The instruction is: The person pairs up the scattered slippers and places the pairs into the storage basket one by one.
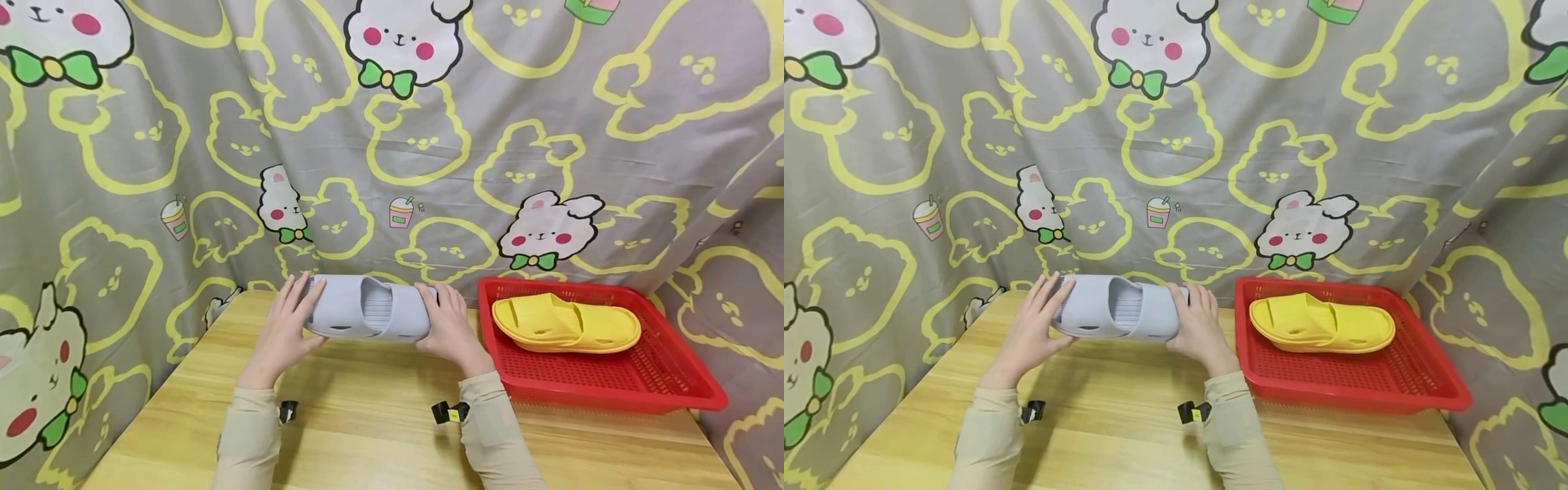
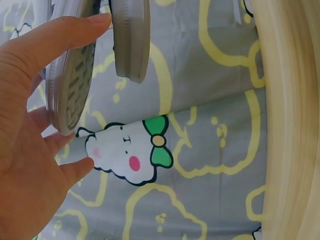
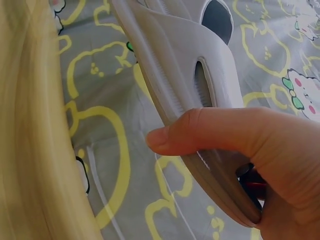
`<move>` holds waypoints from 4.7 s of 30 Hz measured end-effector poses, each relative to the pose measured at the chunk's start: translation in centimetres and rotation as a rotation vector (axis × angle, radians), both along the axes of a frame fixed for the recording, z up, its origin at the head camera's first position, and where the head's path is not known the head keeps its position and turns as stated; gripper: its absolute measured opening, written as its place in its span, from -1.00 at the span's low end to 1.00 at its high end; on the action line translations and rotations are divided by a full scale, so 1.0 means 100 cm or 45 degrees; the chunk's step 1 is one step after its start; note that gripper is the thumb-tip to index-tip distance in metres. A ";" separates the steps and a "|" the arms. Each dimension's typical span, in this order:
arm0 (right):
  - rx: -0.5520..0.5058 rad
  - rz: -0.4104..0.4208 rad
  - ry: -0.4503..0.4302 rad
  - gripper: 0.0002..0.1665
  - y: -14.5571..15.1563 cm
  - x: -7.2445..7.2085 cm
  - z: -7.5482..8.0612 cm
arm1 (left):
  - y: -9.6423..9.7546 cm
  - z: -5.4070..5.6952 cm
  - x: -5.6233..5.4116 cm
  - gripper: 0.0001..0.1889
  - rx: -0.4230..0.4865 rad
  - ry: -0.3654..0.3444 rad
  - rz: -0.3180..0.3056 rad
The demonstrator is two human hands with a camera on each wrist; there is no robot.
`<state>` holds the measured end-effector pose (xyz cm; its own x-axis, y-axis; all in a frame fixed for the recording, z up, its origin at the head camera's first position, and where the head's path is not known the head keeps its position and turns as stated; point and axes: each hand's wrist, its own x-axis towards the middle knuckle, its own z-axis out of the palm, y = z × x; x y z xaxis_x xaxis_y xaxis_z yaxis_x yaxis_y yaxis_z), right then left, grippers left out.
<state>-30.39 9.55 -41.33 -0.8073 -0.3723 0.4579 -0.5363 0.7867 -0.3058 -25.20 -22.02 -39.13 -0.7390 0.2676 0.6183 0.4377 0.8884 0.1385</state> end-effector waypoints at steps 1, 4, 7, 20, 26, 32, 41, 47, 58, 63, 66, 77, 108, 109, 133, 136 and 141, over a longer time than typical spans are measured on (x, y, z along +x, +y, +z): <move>0.001 -0.002 -0.001 0.25 0.000 0.000 0.001 | 0.000 0.001 0.000 0.14 0.002 0.006 -0.003; 0.003 -0.006 -0.006 0.25 0.000 0.001 0.004 | 0.000 0.002 0.001 0.14 0.009 0.023 -0.016; 0.021 -0.007 -0.012 0.25 0.000 0.002 0.006 | 0.000 0.003 0.002 0.13 0.014 0.032 -0.021; 0.068 -0.006 0.029 0.24 0.011 0.006 0.019 | 0.005 0.004 0.005 0.13 0.011 0.025 -0.031; 0.074 -0.029 -0.002 0.24 0.022 0.008 0.023 | 0.008 0.006 0.006 0.12 0.022 0.007 -0.056; 0.111 -0.040 -0.002 0.26 0.033 0.011 0.028 | 0.011 0.007 0.008 0.00 0.056 0.076 -0.110; 0.155 -0.040 -0.032 0.27 0.053 0.014 0.035 | 0.015 0.009 0.008 -0.27 0.108 0.148 -0.170; 0.185 -0.038 0.010 0.26 0.068 0.016 0.038 | 0.018 0.008 0.008 -0.33 0.121 0.164 -0.208; 0.232 -0.032 0.026 0.29 0.096 0.023 0.042 | 0.029 0.004 0.004 -0.42 0.108 0.162 -0.214; 0.265 -0.037 0.062 0.28 0.108 0.026 0.042 | 0.032 0.003 0.003 -0.47 0.122 0.182 -0.214; 0.274 -0.036 0.078 0.28 0.114 0.029 0.043 | 0.035 0.002 0.003 -0.49 0.138 0.199 -0.220; 0.321 -0.080 0.077 0.28 0.143 0.037 0.052 | 0.046 0.000 -0.002 -0.57 0.126 0.182 -0.239; 0.425 -0.155 -0.008 0.32 0.225 0.053 0.072 | 0.092 -0.003 -0.031 -0.46 -0.166 0.171 -0.363; 0.428 -0.153 -0.006 0.32 0.227 0.052 0.072 | 0.094 -0.002 -0.032 -0.45 -0.180 0.190 -0.368; 0.454 -0.179 -0.003 0.32 0.266 0.051 0.078 | 0.121 0.005 -0.055 -0.42 -0.419 0.218 -0.344; 0.447 -0.188 -0.001 0.33 0.272 0.052 0.078 | 0.126 0.005 -0.057 -0.41 -0.418 0.196 -0.353; 0.433 -0.193 0.014 0.34 0.281 0.053 0.075 | 0.134 0.003 -0.061 -0.41 -0.418 0.160 -0.347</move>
